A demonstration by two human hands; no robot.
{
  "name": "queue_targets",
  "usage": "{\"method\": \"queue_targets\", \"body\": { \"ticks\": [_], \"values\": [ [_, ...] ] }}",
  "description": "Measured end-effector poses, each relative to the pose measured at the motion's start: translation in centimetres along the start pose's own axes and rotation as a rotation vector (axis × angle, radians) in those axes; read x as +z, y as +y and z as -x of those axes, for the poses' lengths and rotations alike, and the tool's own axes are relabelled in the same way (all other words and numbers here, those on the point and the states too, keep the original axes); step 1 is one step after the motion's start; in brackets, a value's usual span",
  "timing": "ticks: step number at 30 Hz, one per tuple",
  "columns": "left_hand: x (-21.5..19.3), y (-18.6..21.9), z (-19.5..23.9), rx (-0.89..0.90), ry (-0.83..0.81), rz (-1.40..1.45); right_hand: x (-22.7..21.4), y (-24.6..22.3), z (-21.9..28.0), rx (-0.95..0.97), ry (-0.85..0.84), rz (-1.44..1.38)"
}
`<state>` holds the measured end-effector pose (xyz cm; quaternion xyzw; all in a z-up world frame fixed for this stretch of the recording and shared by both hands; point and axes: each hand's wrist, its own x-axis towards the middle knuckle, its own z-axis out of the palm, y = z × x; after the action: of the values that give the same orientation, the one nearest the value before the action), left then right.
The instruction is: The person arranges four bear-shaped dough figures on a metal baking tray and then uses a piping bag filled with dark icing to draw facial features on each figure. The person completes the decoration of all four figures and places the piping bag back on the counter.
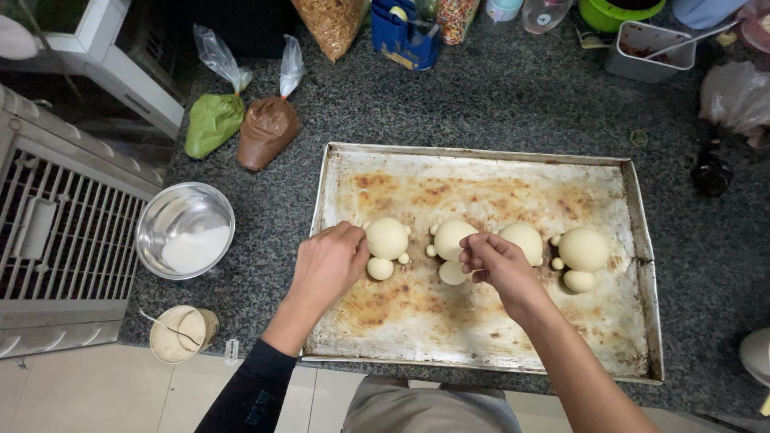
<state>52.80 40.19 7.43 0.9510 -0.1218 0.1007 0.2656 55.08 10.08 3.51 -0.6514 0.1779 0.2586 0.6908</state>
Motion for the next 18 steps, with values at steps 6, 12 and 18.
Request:
{"method": "queue_targets", "body": {
  "ticks": [6,12,18],
  "values": [
    [0.03,0.08,0.05,-0.002,-0.001,-0.016,0.21,-0.08,0.20,0.001,-0.003,-0.005],
    [-0.29,0.13,0.12,0.011,-0.005,-0.004,0.56,-0.50,0.62,0.021,0.014,0.049],
    [0.54,-0.55,0.39,0.021,-0.015,-0.012,0.61,-0.42,0.50,0.026,0.005,0.010]
  ]
}}
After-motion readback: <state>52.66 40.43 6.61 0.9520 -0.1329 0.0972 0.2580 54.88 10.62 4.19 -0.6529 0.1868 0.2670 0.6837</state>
